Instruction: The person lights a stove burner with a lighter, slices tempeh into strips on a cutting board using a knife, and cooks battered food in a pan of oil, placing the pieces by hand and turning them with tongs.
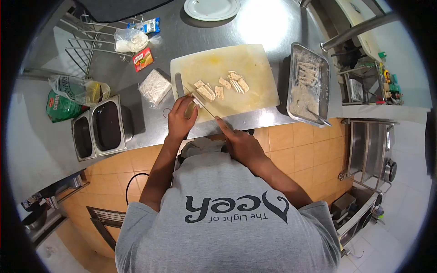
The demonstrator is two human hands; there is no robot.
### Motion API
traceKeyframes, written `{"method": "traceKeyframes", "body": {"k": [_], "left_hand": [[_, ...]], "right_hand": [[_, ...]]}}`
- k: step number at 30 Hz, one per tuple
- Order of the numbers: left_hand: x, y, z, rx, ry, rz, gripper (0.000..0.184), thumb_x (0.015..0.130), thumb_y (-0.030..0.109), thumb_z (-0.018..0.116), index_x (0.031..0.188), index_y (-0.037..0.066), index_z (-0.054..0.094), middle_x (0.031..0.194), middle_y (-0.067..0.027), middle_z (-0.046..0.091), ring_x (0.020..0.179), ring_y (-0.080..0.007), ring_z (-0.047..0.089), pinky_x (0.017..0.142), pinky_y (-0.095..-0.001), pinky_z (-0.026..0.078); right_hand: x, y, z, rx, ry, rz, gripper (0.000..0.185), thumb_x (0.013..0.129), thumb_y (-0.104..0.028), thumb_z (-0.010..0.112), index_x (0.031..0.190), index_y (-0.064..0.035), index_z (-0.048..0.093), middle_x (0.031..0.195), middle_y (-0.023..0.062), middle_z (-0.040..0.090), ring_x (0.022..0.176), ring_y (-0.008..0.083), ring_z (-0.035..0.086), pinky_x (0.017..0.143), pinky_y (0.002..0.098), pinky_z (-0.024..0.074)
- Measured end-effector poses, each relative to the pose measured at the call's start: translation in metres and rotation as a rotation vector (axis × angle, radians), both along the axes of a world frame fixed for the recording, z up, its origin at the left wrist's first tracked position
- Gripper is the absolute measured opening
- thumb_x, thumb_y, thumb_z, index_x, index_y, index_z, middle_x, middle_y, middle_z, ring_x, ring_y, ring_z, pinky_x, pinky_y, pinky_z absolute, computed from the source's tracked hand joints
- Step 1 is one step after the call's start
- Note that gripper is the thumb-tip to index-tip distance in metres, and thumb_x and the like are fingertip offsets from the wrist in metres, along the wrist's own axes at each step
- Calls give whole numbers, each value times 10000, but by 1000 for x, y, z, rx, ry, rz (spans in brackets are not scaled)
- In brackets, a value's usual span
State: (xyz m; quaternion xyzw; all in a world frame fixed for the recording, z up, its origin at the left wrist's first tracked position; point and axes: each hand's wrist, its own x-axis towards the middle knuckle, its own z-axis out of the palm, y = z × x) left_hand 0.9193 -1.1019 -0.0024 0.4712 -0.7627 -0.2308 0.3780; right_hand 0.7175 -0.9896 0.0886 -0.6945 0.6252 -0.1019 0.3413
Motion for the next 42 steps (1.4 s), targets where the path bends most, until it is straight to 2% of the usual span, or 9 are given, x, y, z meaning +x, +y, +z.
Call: {"method": "traceKeyframes", "body": {"k": [3,5,8,15,26,29,38,42], "left_hand": [[0,-1,-1,3,4,-3,307,786,75,710,1078,20,632,1095,-163,637,978,-347,645,829,-393,538],[0,-3,-3,-37,-26,-10,295,791,63,704,1073,13,636,1088,-155,640,920,-305,666,784,-363,558],[1,-4,-4,-53,-67,-8,291,790,54,700,1071,11,637,1070,-149,646,883,-283,680,756,-348,574],[3,-6,-7,-61,-72,-22,295,785,45,695,1072,15,638,1032,-147,660,873,-284,688,755,-351,574],[2,-4,-6,-29,-53,-33,259,814,11,679,1067,-22,637,1075,-180,661,951,-282,682,812,-353,578],[2,-5,-5,-25,-65,-37,249,811,5,683,1056,-26,647,1083,-183,663,967,-282,679,817,-354,580],[0,-5,-1,0,-105,-23,276,788,7,715,1059,-13,667,1101,-171,665,1006,-275,668,816,-341,582],[0,-4,0,47,-97,-11,339,747,79,774,1063,5,675,1077,-162,675,1016,-299,659,869,-373,534]], "right_hand": [[6,0,5,58,76,4,719,866,-123,546,1505,-264,249,846,250,644,698,422,649,630,508,529],[11,0,6,110,105,-4,730,872,-130,541,1513,-274,222,854,236,644,699,414,655,632,502,540],[15,6,-8,-22,89,-39,764,841,-106,532,1517,-261,212,714,233,623,592,412,628,543,519,512],[14,1,-2,115,53,-34,766,856,-108,531,1521,-261,183,759,238,641,634,403,645,565,515,521],[10,-5,3,213,20,-22,748,863,-112,544,1511,-229,188,797,240,647,702,405,656,611,510,534],[12,0,-12,43,50,-19,754,874,-130,549,1518,-202,163,713,189,638,607,334,655,502,451,537],[3,-8,-9,82,-102,-39,735,877,-102,538,1508,-204,173,726,183,626,650,379,642,570,479,533],[-1,-10,-9,92,-144,-35,729,857,-72,522,1501,-193,203,739,231,627,651,396,634,567,505,508]]}}
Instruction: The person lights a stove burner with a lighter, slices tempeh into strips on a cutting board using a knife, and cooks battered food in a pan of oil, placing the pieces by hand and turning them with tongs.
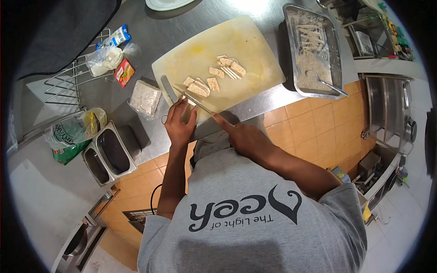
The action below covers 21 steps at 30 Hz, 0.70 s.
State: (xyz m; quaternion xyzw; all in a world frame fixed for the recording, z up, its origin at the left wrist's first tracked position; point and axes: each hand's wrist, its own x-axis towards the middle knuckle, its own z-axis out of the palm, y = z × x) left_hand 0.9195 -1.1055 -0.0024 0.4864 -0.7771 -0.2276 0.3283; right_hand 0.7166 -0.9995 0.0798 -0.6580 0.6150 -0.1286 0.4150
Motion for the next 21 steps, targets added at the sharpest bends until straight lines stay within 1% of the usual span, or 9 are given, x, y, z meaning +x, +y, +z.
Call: {"method": "traceKeyframes", "body": {"k": [3,6,11,14,17,20,21], "left_hand": [[1,0,-1,-14,-60,19,376,712,96,814,1055,15,683,1072,-148,680,1017,-283,663,866,-362,538],[-1,0,0,19,-49,49,379,697,96,828,1044,25,691,1066,-140,685,1010,-271,669,859,-351,543],[-2,-1,1,-6,-98,60,364,694,80,829,1030,29,698,1052,-135,690,999,-267,674,853,-344,547],[-2,-2,0,-10,-93,58,349,695,77,826,1015,21,699,1044,-134,693,996,-268,675,851,-344,548],[2,0,-6,-4,-69,62,313,706,77,814,989,10,698,1026,-132,695,993,-274,672,842,-355,547],[2,0,-10,-26,-77,67,313,717,88,805,996,2,692,1022,-139,690,996,-283,664,841,-369,542],[1,0,-10,-24,-54,60,317,719,88,802,1003,0,690,1038,-144,683,1001,-286,660,842,-369,541]], "right_hand": [[-1,2,-3,0,-5,6,745,854,-60,529,1505,-200,194,730,232,621,643,396,629,568,501,507],[-1,3,-7,37,-42,5,770,850,-48,537,1512,-213,180,755,225,623,647,388,627,577,494,509],[-3,-1,-25,69,-116,0,784,852,-52,548,1517,-237,176,793,202,626,650,364,624,594,486,514],[-1,-3,-33,48,1,49,802,812,-34,578,1504,-195,205,707,169,605,603,300,626,518,422,530],[4,-3,-42,-27,44,52,815,812,-35,582,1510,-193,191,738,177,617,628,294,639,520,414,534],[8,0,-49,-191,-26,-30,780,851,-71,560,1517,-257,198,726,154,591,619,332,615,582,441,527],[5,0,-47,-150,-26,-24,776,853,-69,558,1516,-256,201,734,160,594,628,337,617,587,444,528]]}}
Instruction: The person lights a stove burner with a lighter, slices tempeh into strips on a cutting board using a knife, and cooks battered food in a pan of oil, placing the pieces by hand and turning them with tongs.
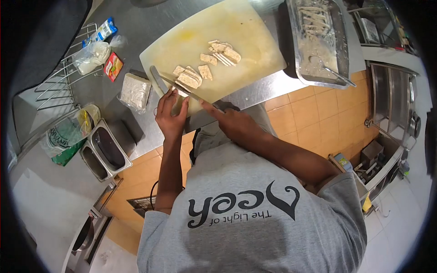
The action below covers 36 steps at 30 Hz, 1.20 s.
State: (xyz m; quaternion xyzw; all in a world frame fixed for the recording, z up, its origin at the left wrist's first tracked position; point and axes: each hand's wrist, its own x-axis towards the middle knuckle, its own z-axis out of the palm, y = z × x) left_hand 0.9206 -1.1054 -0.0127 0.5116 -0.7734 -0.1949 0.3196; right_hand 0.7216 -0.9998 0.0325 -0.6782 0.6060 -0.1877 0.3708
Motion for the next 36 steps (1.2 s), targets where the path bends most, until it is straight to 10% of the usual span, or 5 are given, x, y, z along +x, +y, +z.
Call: {"method": "traceKeyframes", "body": {"k": [36], "left_hand": [[-4,8,-1,-95,111,-28,362,795,88,719,1129,-3,615,1166,-172,615,1059,-334,614,890,-393,509]], "right_hand": [[1,16,56,24,81,1,676,860,-46,536,1479,-217,327,733,243,609,683,417,617,644,498,503]]}}
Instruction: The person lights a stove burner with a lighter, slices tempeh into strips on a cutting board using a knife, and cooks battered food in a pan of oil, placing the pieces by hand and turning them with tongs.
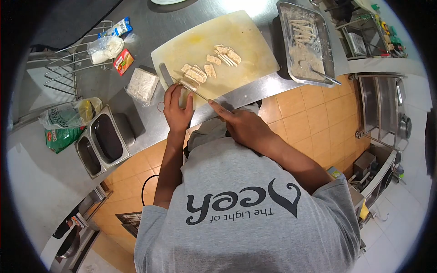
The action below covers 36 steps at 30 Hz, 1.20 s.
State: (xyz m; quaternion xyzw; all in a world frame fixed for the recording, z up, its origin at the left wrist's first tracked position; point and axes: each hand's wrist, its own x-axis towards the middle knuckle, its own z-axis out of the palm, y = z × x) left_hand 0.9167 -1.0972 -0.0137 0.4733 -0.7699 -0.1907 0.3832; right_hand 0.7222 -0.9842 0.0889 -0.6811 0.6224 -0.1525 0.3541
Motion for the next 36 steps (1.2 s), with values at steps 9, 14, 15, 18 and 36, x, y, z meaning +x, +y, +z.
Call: {"method": "traceKeyframes", "body": {"k": [9,14,15,18,36], "left_hand": [[-2,1,-5,23,58,32,355,778,75,731,1109,-1,628,1150,-165,622,1051,-324,617,890,-391,505],[3,-1,-7,33,40,24,340,770,76,743,1087,4,646,1139,-162,629,1043,-315,622,886,-387,506],[4,-1,-7,28,35,15,333,769,75,743,1082,5,653,1137,-160,630,1040,-311,623,883,-385,507],[6,-3,-7,-5,14,-3,317,769,71,743,1071,7,670,1132,-155,635,1030,-301,628,877,-378,509],[3,-1,-1,-56,-64,7,307,765,48,734,1057,-29,674,1118,-152,643,1019,-288,632,878,-364,509]], "right_hand": [[4,3,-5,55,4,-30,713,855,-57,545,1490,-257,289,794,244,634,709,415,636,647,497,520],[6,-2,2,142,39,-16,744,854,-65,549,1501,-279,250,853,249,642,746,418,649,656,493,534],[6,-2,3,154,41,-16,746,854,-65,547,1502,-280,247,871,252,643,747,419,649,659,493,535],[6,-3,2,179,45,-15,755,852,-60,539,1506,-285,236,916,261,643,745,420,650,658,492,538],[7,-6,-6,145,60,-27,756,848,-52,500,1502,-305,220,792,250,647,681,411,659,599,506,542]]}}
